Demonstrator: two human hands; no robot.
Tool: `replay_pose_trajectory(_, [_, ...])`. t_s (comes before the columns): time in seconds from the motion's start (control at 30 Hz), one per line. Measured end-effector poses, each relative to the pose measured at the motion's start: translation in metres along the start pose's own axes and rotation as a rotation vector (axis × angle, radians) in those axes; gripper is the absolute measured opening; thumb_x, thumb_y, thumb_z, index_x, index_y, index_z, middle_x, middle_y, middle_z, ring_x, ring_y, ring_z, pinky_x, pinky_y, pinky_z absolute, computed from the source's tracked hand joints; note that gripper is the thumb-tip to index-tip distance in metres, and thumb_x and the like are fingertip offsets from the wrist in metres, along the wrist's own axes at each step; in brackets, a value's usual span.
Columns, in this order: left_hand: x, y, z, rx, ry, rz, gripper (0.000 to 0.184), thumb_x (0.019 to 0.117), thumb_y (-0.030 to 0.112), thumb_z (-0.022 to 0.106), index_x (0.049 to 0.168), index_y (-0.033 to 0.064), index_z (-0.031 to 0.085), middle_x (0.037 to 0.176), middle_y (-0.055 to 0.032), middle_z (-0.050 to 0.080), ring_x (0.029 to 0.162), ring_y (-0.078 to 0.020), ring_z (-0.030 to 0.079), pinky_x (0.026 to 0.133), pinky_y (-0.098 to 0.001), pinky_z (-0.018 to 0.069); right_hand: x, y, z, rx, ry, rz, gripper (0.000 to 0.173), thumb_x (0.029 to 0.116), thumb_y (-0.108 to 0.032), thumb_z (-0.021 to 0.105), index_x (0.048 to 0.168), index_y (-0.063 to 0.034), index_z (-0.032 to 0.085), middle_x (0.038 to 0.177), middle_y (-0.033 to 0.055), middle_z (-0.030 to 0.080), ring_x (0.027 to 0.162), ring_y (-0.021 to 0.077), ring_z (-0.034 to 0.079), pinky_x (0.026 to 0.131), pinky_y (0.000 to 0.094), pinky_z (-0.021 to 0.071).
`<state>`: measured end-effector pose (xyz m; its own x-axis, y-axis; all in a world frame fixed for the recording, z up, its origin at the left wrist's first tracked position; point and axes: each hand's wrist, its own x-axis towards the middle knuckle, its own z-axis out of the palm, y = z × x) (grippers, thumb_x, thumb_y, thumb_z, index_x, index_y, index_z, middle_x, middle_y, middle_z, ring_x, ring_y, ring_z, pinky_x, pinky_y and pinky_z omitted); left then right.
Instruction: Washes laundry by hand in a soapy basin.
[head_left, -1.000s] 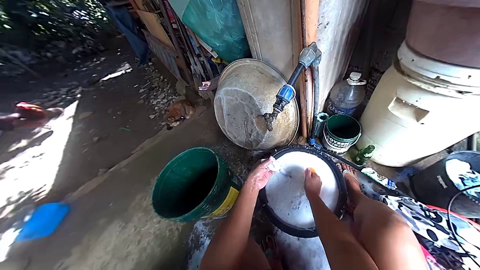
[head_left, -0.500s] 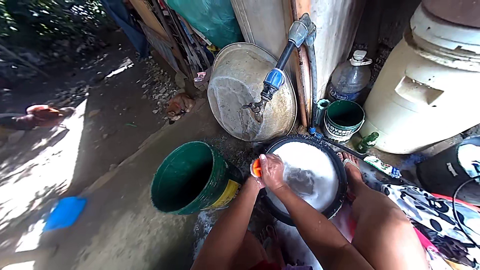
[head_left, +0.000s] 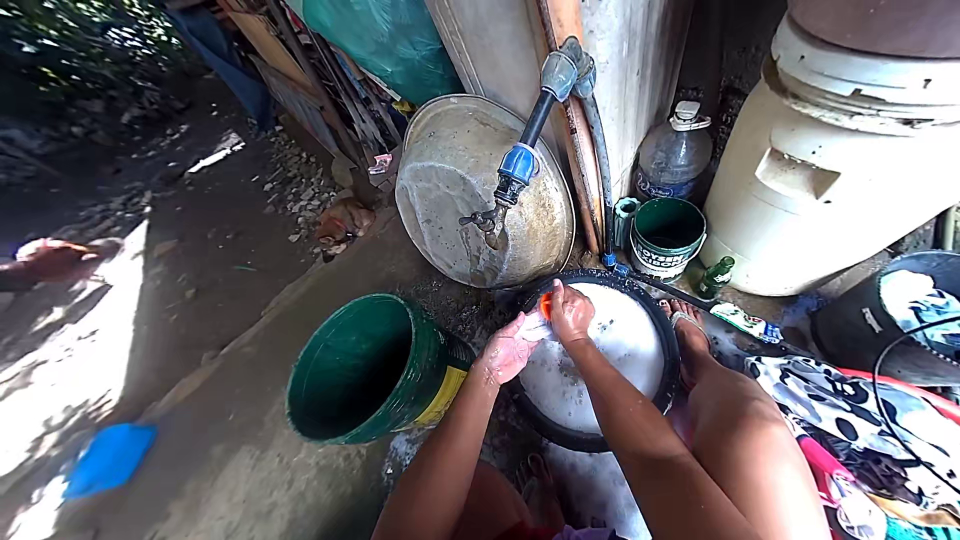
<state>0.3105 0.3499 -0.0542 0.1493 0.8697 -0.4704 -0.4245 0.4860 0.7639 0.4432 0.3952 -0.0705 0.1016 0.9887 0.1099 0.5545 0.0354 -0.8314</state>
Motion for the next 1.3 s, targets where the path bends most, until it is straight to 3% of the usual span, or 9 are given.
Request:
replay_pose_trajectory(0.1, [-0.003, -0.009, -0.011, -0.076, 0.109, 0.054, 0.042, 0.1116, 0.028, 0.02, 0.109, 0.0121, 0.059, 0.09, -0.0041, 0.07, 0.084, -0.0134, 0.068, 0.076, -0.0314, 0.0572, -0.033, -0.039, 0.018, 0.099, 0.061, -0.232, 0.06, 0.1075, -0.037, 0.038, 0.079, 0.0021, 0.074, 0.087, 0.0189, 0.076, 0.091, 0.0357, 0.074, 0.085, 0.0564, 0.0549])
replay_pose_trajectory(0.2, [-0.007, -0.01, -0.011, -0.066, 0.188, 0.047, 0.046, 0.1123, 0.035, 0.015, 0.11, 0.013, 0.056, 0.088, -0.0024, 0.066, 0.08, -0.0117, 0.065, 0.072, -0.0301, 0.0555, -0.043, -0.035, 0.035, 0.171, 0.165, -0.341, 0.057, 0.1056, -0.031, 0.04, 0.073, 0.0017, 0.073, 0.081, 0.0179, 0.075, 0.083, 0.0353, 0.075, 0.078, 0.0551, 0.057])
replay_pose_trajectory(0.33, [0.006, 0.003, -0.015, 0.072, 0.022, 0.022, 0.05, 0.1136, 0.033, 0.02, 0.153, 0.0085, 0.039, 0.142, -0.0119, 0.057, 0.124, -0.0214, 0.06, 0.103, -0.0382, 0.05, -0.016, 0.062, 0.019, -0.046, -0.007, 0.294, 0.059, 0.1099, -0.04, 0.034, 0.108, 0.0018, 0.076, 0.118, 0.023, 0.073, 0.118, 0.0394, 0.067, 0.101, 0.06, 0.0489])
replay_pose_trajectory(0.5, [0.01, -0.005, -0.019, 0.071, 0.229, 0.031, 0.032, 0.1076, 0.009, 0.046, 0.139, 0.0003, 0.044, 0.123, -0.0154, 0.062, 0.107, -0.022, 0.064, 0.094, -0.0379, 0.0549, -0.054, 0.156, 0.031, -0.032, -0.182, 0.753, 0.053, 0.1117, -0.035, 0.036, 0.132, 0.0069, 0.062, 0.142, 0.0325, 0.056, 0.137, 0.045, 0.051, 0.115, 0.0581, 0.0382])
replay_pose_trajectory(0.67, [0.019, -0.015, -0.024, 0.062, 0.183, -0.102, 0.043, 0.1133, 0.031, 0.028, 0.141, 0.0057, 0.049, 0.123, -0.0121, 0.064, 0.106, -0.0203, 0.065, 0.092, -0.0363, 0.0543, -0.052, 0.059, 0.03, 0.289, -0.108, 0.455, 0.058, 0.1124, -0.033, 0.031, 0.111, 0.0084, 0.071, 0.112, 0.029, 0.072, 0.112, 0.0423, 0.068, 0.101, 0.0604, 0.0499])
replay_pose_trajectory(0.8, [-0.002, -0.017, -0.004, -0.031, 0.242, -0.059, 0.054, 0.1106, 0.046, 0.012, 0.117, 0.0121, 0.054, 0.093, -0.006, 0.066, 0.084, -0.0174, 0.065, 0.073, -0.0367, 0.0547, -0.046, -0.03, 0.03, 0.413, 0.087, -0.112, 0.05, 0.1056, -0.021, 0.037, 0.09, 0.0103, 0.074, 0.093, 0.0246, 0.074, 0.096, 0.0373, 0.072, 0.09, 0.0527, 0.0554])
replay_pose_trajectory(0.93, [0.001, -0.005, -0.008, 0.043, 0.153, -0.031, 0.045, 0.1135, 0.029, 0.026, 0.144, 0.0041, 0.047, 0.132, -0.0127, 0.062, 0.117, -0.0213, 0.063, 0.1, -0.0375, 0.0518, -0.008, 0.016, 0.011, 0.036, -0.084, 0.154, 0.062, 0.1104, -0.034, 0.025, 0.106, 0.0049, 0.073, 0.112, 0.0239, 0.073, 0.115, 0.0397, 0.068, 0.098, 0.0582, 0.0497])
replay_pose_trajectory(1.13, [-0.013, -0.013, -0.001, -0.084, 0.223, 0.013, 0.055, 0.1107, 0.043, 0.009, 0.114, 0.0122, 0.054, 0.09, -0.0051, 0.067, 0.082, -0.016, 0.065, 0.073, -0.0349, 0.0555, -0.045, -0.041, 0.029, 0.327, 0.186, -0.255, 0.054, 0.1052, -0.026, 0.039, 0.079, 0.0055, 0.074, 0.083, 0.02, 0.075, 0.085, 0.0353, 0.074, 0.08, 0.0528, 0.058])
replay_pose_trajectory(1.3, [0.0, -0.001, -0.011, 0.016, 0.137, 0.008, 0.046, 0.1136, 0.029, 0.023, 0.143, 0.0033, 0.047, 0.128, -0.0133, 0.064, 0.115, -0.0213, 0.064, 0.099, -0.0371, 0.0518, -0.011, -0.001, 0.007, 0.063, -0.016, 0.031, 0.06, 0.1091, -0.033, 0.03, 0.099, 0.0053, 0.075, 0.106, 0.0226, 0.075, 0.108, 0.0388, 0.071, 0.095, 0.0582, 0.0512])
